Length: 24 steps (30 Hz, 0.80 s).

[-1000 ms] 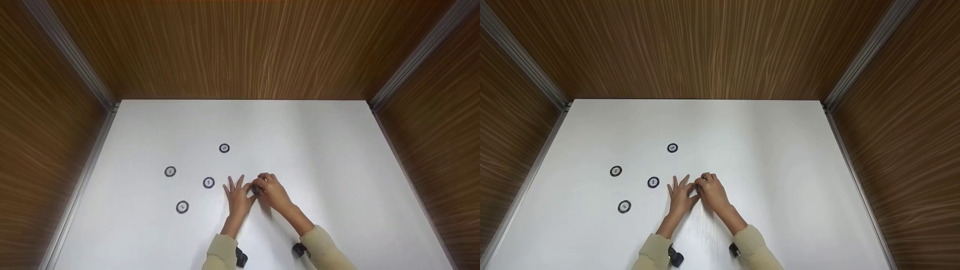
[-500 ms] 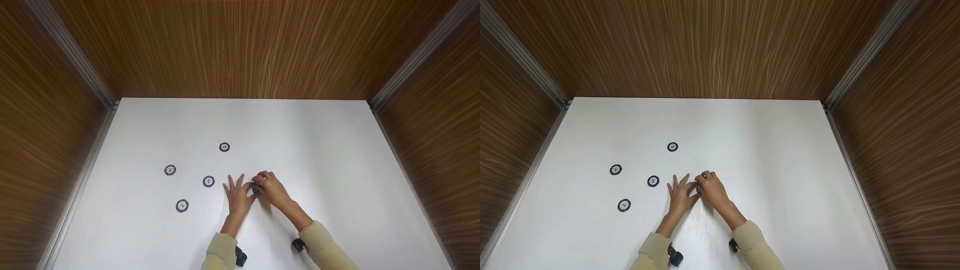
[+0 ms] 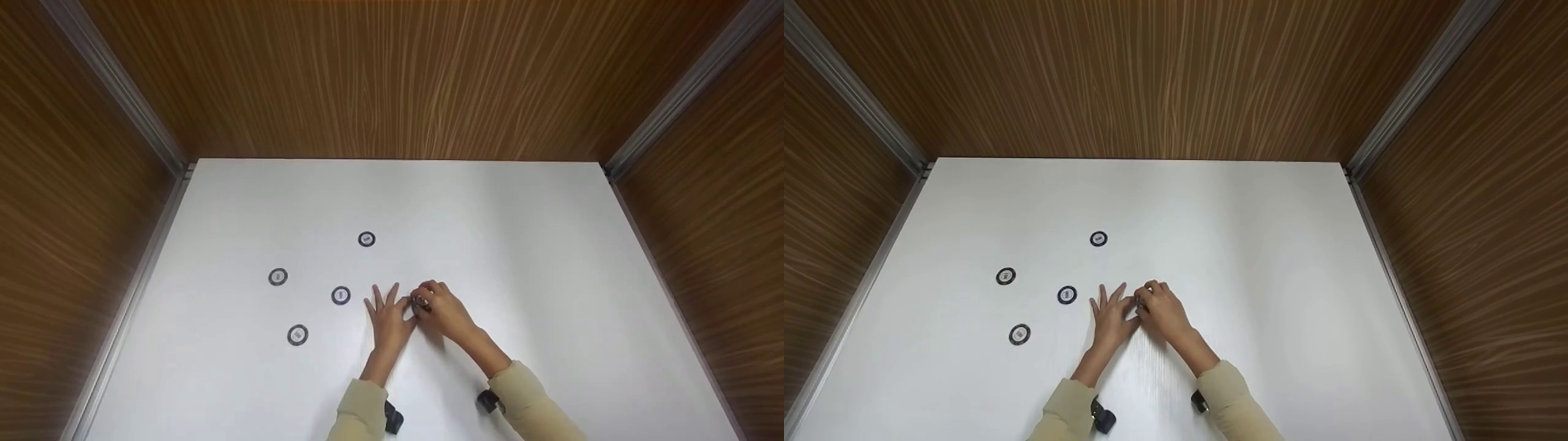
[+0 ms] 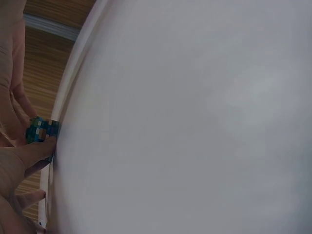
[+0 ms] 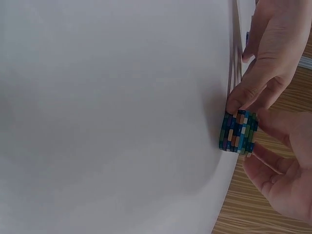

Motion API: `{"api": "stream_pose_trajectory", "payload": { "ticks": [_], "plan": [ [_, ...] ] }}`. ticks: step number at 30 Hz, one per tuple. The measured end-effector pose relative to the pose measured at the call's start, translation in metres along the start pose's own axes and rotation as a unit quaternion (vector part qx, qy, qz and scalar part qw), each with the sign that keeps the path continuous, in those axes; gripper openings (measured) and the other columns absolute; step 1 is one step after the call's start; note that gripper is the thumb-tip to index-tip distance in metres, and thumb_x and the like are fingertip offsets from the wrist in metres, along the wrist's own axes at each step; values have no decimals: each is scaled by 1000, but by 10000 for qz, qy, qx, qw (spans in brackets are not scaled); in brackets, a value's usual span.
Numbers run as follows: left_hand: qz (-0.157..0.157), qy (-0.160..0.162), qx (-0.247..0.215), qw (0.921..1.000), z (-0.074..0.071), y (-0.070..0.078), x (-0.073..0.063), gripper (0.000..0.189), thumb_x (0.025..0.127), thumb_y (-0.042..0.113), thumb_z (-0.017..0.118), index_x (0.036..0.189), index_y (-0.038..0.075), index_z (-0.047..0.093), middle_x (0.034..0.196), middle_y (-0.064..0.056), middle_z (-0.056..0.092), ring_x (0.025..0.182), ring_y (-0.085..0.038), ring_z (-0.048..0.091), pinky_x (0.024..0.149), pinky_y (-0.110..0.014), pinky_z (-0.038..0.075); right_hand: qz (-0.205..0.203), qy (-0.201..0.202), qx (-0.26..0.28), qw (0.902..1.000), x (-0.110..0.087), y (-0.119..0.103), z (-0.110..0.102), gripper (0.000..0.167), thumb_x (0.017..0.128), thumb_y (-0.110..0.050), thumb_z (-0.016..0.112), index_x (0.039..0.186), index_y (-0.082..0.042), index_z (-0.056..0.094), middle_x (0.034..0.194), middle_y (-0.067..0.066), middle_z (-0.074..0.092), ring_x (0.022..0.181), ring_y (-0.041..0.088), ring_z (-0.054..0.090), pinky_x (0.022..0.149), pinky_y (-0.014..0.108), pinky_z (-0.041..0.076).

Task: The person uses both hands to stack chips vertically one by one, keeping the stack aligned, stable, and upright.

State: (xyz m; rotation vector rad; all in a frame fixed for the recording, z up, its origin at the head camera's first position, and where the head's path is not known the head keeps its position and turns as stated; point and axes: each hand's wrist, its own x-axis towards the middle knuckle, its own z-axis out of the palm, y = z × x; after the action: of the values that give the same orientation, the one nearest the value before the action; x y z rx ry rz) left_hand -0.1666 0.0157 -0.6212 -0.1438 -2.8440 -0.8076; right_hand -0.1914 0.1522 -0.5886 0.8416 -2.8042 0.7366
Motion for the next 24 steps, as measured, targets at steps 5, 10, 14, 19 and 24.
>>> {"api": "stream_pose_trajectory", "payload": {
  "ticks": [5,10,14,19,24],
  "plan": [
    [-3,0,65,10000,0,0,0,36,69,31,77,100,14,70,131,-11,50,125,-51,26,96,-68,17,76,-126,-56,9999,-2,0,3,33,77,-8,73,108,-6,61,106,12,57,96,28,56,77,38,51],
    [33,23,133,9999,0,0,0,37,69,33,77,101,14,69,130,-11,50,125,-51,26,96,-68,19,-36,-74,-129,9999,-2,1,5,33,75,-4,74,106,-7,62,103,11,59,94,27,58,76,35,52],
    [37,54,140,9999,0,0,0,38,69,33,77,101,15,70,130,-11,50,125,-51,27,96,-68,19,-87,-62,-192,9998,-3,2,5,33,75,-5,74,106,-6,62,102,10,59,94,26,58,77,35,52],
    [-20,-40,133,9999,1,-1,0,38,69,35,77,101,15,69,131,-11,49,126,-51,25,97,-68,18,-140,-162,-221,9995,-4,3,4,42,72,-2,75,111,-4,60,103,12,59,94,27,58,78,36,52],
    [-41,-80,116,9999,0,-1,1,39,70,36,76,102,16,69,131,-11,49,126,-51,24,97,-68,16,-317,-149,-233,9991,-5,4,3,42,71,3,75,109,-5,60,102,9,60,93,25,59,79,33,51]
  ]
}}
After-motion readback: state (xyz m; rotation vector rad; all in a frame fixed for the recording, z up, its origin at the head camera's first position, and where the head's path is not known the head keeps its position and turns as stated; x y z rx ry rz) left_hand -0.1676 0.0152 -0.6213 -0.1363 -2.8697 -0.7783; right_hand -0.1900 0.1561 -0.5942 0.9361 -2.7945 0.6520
